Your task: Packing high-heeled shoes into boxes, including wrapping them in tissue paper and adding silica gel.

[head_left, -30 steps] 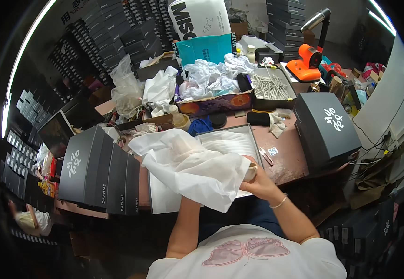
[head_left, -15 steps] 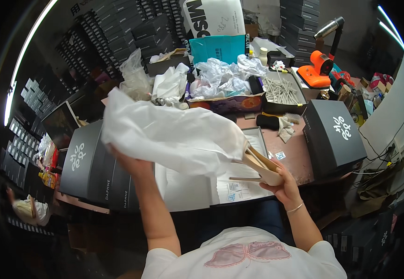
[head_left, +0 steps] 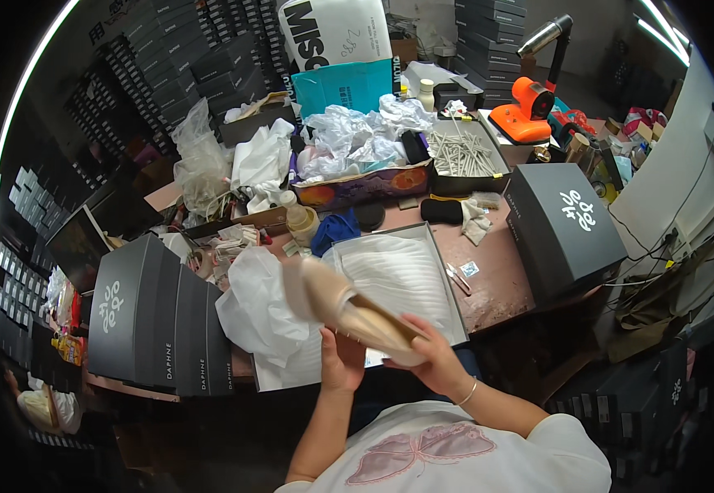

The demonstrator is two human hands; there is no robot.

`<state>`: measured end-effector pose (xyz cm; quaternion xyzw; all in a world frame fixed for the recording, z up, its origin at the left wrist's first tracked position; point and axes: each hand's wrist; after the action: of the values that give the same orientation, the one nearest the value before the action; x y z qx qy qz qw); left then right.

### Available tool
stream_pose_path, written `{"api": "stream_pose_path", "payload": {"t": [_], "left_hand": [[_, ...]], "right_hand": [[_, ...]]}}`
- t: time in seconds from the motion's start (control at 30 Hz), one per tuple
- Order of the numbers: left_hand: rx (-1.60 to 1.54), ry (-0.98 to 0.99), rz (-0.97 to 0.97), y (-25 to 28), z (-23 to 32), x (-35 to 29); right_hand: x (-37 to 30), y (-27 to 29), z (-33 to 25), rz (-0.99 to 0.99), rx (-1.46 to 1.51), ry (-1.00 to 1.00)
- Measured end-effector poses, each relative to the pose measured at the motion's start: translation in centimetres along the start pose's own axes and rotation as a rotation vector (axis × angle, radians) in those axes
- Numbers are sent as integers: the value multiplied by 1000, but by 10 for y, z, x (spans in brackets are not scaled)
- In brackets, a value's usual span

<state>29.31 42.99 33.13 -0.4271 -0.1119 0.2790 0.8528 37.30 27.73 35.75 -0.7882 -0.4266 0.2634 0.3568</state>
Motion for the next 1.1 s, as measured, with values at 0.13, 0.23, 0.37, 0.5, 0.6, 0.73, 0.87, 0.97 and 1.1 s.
{"api": "stream_pose_path", "payload": {"t": [0.13, 0.23, 0.37, 0.5, 0.6, 0.73, 0.87, 0.97, 1.1], "left_hand": [[92, -170, 7, -6, 5, -8], [383, -98, -131, -6, -8, -24], [703, -258, -192, -17, 6, -2], [366, 28, -118, -3, 53, 25], [-91, 295, -73, -8, 62, 32], [-284, 314, 21, -21, 37, 23], [-344, 312, 100, -28, 25, 7], [-193, 179, 281, -46, 11, -15], [-151, 154, 315, -43, 1, -50]], "right_hand": [[11, 11, -9, -295, -1340, 400], [24, -7, -22, -343, -1353, 112], [40, 3, -20, -391, -1091, -37], [81, 13, -95, -378, -1967, 61], [169, 44, -183, 98, -2465, 388], [187, 20, -188, 60, -1955, 653], [113, -49, -76, -670, -1908, 540], [88, -40, -21, -526, -2103, 610], [60, -40, 2, -394, -2075, 450]]}}
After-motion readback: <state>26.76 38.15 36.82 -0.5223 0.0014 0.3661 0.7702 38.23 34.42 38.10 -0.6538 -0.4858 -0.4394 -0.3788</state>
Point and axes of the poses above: each hand's wrist, its own x-axis towards the middle knuckle, its own y-axis out of the back of the hand, z = x × y, and after that the axes turned 7 degrees about -z, right-handed
